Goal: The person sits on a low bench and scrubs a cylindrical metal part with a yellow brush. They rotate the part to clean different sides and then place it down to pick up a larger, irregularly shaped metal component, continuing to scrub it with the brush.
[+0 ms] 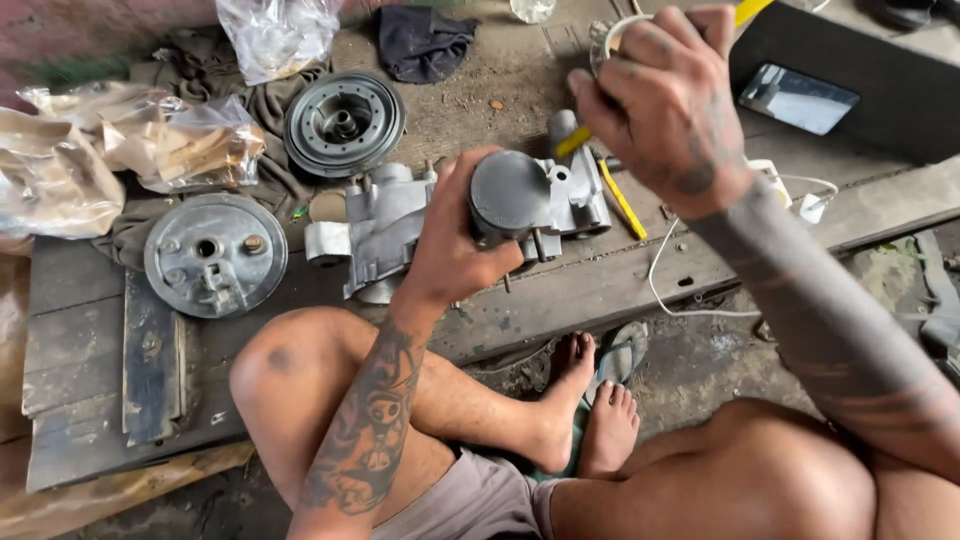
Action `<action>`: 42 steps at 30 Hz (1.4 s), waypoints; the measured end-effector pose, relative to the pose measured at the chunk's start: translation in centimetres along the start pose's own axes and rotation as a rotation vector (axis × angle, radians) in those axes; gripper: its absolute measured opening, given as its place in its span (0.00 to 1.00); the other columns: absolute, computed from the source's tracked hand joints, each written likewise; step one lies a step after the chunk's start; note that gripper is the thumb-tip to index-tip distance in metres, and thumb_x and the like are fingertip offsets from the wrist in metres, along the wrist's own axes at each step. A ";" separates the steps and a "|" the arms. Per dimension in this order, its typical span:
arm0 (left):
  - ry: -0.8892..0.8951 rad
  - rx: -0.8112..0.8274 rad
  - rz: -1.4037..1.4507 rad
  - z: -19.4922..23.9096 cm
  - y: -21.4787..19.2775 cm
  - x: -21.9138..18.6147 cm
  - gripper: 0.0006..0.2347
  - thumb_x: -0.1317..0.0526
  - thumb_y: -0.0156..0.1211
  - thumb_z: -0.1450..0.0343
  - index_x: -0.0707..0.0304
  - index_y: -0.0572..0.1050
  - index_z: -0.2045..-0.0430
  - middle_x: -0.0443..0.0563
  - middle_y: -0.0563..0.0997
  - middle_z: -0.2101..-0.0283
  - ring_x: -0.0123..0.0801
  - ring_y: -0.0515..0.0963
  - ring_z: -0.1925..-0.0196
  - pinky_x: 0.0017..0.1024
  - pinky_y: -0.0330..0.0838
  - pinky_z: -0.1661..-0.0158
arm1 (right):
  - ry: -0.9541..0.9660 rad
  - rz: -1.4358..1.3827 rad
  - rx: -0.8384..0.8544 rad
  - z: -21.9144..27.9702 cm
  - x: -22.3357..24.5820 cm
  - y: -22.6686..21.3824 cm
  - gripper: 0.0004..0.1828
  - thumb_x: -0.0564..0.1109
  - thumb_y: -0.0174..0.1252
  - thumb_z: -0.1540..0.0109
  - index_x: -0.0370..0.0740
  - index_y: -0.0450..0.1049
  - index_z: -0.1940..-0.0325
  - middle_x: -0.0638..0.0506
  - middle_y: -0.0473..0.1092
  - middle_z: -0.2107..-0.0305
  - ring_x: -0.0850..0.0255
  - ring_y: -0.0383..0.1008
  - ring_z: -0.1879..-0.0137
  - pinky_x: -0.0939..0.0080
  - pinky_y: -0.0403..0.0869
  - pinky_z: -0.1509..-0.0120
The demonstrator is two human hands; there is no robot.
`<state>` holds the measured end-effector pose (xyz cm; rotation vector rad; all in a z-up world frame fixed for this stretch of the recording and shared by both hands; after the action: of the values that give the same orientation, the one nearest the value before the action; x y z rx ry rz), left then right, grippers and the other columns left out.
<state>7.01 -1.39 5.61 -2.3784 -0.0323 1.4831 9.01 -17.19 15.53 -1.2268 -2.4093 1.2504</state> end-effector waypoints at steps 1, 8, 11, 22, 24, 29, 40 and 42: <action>0.012 -0.006 -0.002 -0.2 0.0 -0.1 0.29 0.62 0.60 0.45 0.56 0.67 0.46 0.54 0.75 0.50 0.42 0.69 0.50 0.38 0.64 0.51 | -0.007 0.008 -0.008 -0.4 1.3 0.1 0.26 0.45 0.64 0.20 0.37 0.72 0.73 0.50 0.65 0.69 0.53 0.64 0.59 0.49 0.56 0.40; 0.032 -0.017 0.010 0.0 0.1 0.4 0.29 0.60 0.63 0.44 0.53 0.67 0.46 0.53 0.76 0.50 0.45 0.70 0.48 0.40 0.64 0.50 | -0.122 0.040 0.035 -2.9 3.7 0.9 0.25 0.46 0.63 0.26 0.50 0.69 0.78 0.58 0.70 0.75 0.60 0.65 0.67 0.57 0.61 0.45; 0.103 -0.029 0.004 -0.2 0.2 0.2 0.26 0.52 0.61 0.42 0.53 0.67 0.48 0.53 0.76 0.52 0.43 0.70 0.51 0.38 0.63 0.52 | -0.172 0.002 0.117 -3.9 5.1 1.4 0.24 0.49 0.61 0.26 0.53 0.70 0.78 0.60 0.70 0.76 0.60 0.65 0.68 0.57 0.61 0.47; 0.037 0.007 0.014 0.0 1.0 2.4 0.39 0.49 0.63 0.42 0.60 0.61 0.33 0.69 0.69 0.40 0.54 0.70 0.37 0.46 0.67 0.38 | -0.239 0.221 0.038 -6.4 6.4 0.9 0.28 0.47 0.62 0.25 0.52 0.66 0.80 0.63 0.67 0.79 0.63 0.67 0.69 0.58 0.61 0.50; 0.227 -0.025 0.042 0.2 1.1 0.7 0.32 0.31 0.50 0.33 0.60 0.67 0.49 0.55 0.79 0.50 0.42 0.78 0.50 0.49 0.66 0.38 | -0.288 -0.065 0.373 -5.5 7.9 3.1 0.24 0.59 0.56 0.27 0.57 0.74 0.77 0.65 0.72 0.79 0.66 0.67 0.73 0.57 0.62 0.52; 0.085 0.003 0.024 0.1 1.2 1.7 0.31 0.44 0.59 0.40 0.62 0.65 0.45 0.59 0.74 0.52 0.45 0.76 0.50 0.51 0.67 0.37 | -0.298 0.183 0.180 -5.4 7.8 0.9 0.25 0.60 0.63 0.24 0.62 0.72 0.77 0.69 0.76 0.74 0.69 0.67 0.68 0.63 0.59 0.45; 0.196 -0.034 -0.022 0.1 0.1 -0.6 0.34 0.31 0.52 0.34 0.61 0.68 0.47 0.57 0.76 0.48 0.45 0.73 0.46 0.43 0.69 0.48 | -0.381 -0.064 0.034 -3.1 8.0 -1.7 0.15 0.45 0.67 0.28 0.54 0.77 0.69 0.62 0.71 0.73 0.62 0.66 0.67 0.60 0.60 0.44; 0.051 -0.013 -0.028 -0.2 0.1 -0.2 0.28 0.59 0.63 0.44 0.54 0.67 0.46 0.49 0.78 0.52 0.42 0.71 0.47 0.36 0.65 0.48 | -0.217 0.193 -0.034 -2.6 4.7 -2.2 0.23 0.49 0.69 0.22 0.50 0.75 0.72 0.61 0.71 0.70 0.61 0.67 0.62 0.56 0.61 0.43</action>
<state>7.08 -1.57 5.88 -2.4149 -0.0628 1.4137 5.87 -12.84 17.88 -1.4318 -2.5185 1.4719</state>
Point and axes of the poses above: each hand's wrist, its own z-axis away from the middle knuckle, its own y-axis out of the palm, x = y × z, the point moved 9 cm from there along -z, towards the middle knuckle
